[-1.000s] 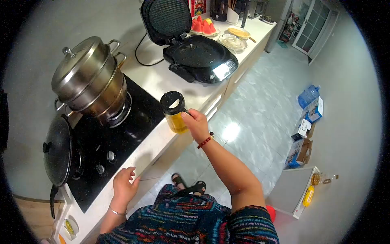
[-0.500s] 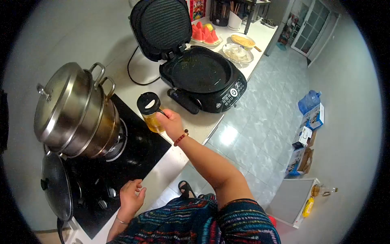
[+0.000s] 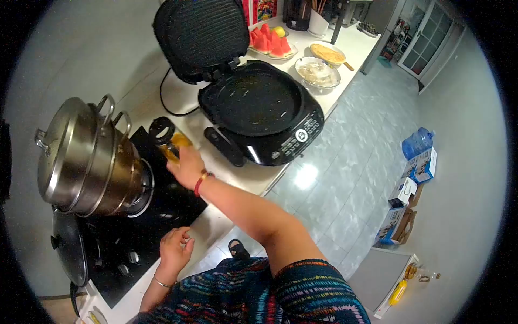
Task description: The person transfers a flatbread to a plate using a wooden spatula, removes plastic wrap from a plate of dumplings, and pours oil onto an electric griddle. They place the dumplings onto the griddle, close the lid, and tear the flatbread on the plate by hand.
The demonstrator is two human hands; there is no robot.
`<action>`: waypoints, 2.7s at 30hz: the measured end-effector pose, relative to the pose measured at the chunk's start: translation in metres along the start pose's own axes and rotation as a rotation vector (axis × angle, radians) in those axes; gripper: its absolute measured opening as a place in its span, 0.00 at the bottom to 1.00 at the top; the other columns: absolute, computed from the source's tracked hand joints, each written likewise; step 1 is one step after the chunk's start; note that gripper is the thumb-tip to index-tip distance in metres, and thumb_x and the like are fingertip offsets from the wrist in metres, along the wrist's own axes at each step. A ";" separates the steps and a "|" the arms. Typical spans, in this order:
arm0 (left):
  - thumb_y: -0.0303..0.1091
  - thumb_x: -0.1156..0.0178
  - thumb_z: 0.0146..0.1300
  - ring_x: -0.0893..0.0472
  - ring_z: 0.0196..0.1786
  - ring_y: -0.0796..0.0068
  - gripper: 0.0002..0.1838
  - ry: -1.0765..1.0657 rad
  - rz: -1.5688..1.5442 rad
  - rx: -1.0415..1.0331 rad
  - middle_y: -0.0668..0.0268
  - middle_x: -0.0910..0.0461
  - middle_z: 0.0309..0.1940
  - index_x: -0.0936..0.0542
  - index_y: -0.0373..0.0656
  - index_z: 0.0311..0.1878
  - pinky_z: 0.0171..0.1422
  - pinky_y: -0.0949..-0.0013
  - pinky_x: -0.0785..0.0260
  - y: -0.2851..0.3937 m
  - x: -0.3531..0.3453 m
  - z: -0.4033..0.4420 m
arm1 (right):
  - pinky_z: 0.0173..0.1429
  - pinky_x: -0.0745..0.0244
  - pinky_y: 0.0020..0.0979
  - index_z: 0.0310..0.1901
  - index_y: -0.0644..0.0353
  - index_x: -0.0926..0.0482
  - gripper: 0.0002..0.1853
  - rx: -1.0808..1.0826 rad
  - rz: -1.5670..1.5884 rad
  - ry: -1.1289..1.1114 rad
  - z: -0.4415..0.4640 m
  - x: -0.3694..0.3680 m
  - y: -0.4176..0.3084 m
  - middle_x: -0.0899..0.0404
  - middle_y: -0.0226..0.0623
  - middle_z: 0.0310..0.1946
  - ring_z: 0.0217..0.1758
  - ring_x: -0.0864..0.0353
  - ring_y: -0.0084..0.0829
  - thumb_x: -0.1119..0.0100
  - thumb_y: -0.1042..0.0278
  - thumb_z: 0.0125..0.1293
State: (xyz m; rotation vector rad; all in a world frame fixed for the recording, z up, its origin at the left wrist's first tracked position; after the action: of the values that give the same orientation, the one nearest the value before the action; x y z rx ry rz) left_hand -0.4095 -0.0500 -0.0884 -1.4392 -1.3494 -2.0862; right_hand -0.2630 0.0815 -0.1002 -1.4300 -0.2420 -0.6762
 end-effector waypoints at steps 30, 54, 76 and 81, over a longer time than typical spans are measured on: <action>0.33 0.49 0.59 0.37 0.20 0.81 0.10 0.981 -0.763 0.578 0.71 0.33 0.16 0.32 0.43 0.22 0.27 0.77 0.45 -0.048 -0.015 0.157 | 0.40 0.31 0.22 0.40 0.59 0.27 0.08 -0.551 0.623 -0.057 -0.197 0.393 0.304 0.23 0.31 0.36 0.36 0.24 0.22 0.48 0.71 0.59; 0.34 0.48 0.60 0.33 0.28 0.86 0.08 1.306 -0.522 0.611 0.73 0.29 0.24 0.29 0.40 0.30 0.35 0.80 0.41 0.074 -0.071 0.024 | 0.41 0.30 0.23 0.42 0.62 0.28 0.10 -0.462 0.565 -0.231 -0.120 0.495 0.364 0.24 0.34 0.36 0.37 0.24 0.24 0.50 0.70 0.60; 0.25 0.45 0.51 0.28 0.29 0.76 0.03 0.238 -0.518 0.115 0.65 0.28 0.24 0.28 0.39 0.30 0.34 0.73 0.35 0.283 -0.281 0.256 | 0.39 0.33 0.20 0.42 0.61 0.28 0.11 -0.394 0.555 -0.128 -0.008 0.557 0.386 0.24 0.31 0.36 0.36 0.25 0.21 0.48 0.68 0.59; 0.28 0.44 0.53 0.26 0.29 0.73 0.08 0.192 -0.540 0.112 0.64 0.27 0.29 0.30 0.39 0.36 0.32 0.72 0.34 0.303 -0.288 0.315 | 0.38 0.33 0.20 0.42 0.61 0.27 0.11 -0.372 0.511 -0.220 0.026 0.542 0.393 0.24 0.31 0.35 0.36 0.26 0.21 0.47 0.70 0.58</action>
State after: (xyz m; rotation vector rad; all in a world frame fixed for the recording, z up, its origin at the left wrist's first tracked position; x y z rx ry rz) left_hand 0.1112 -0.0347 -0.1450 -0.8628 -1.8903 -2.3323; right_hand 0.3937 -0.0490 -0.1283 -1.8339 0.0892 -0.1444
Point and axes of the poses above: each hand's wrist, its own z-axis towards the middle knuckle, its own x-axis out of the back of the hand, y = z × x, the point moved 9 cm from there along z, towards the middle knuckle
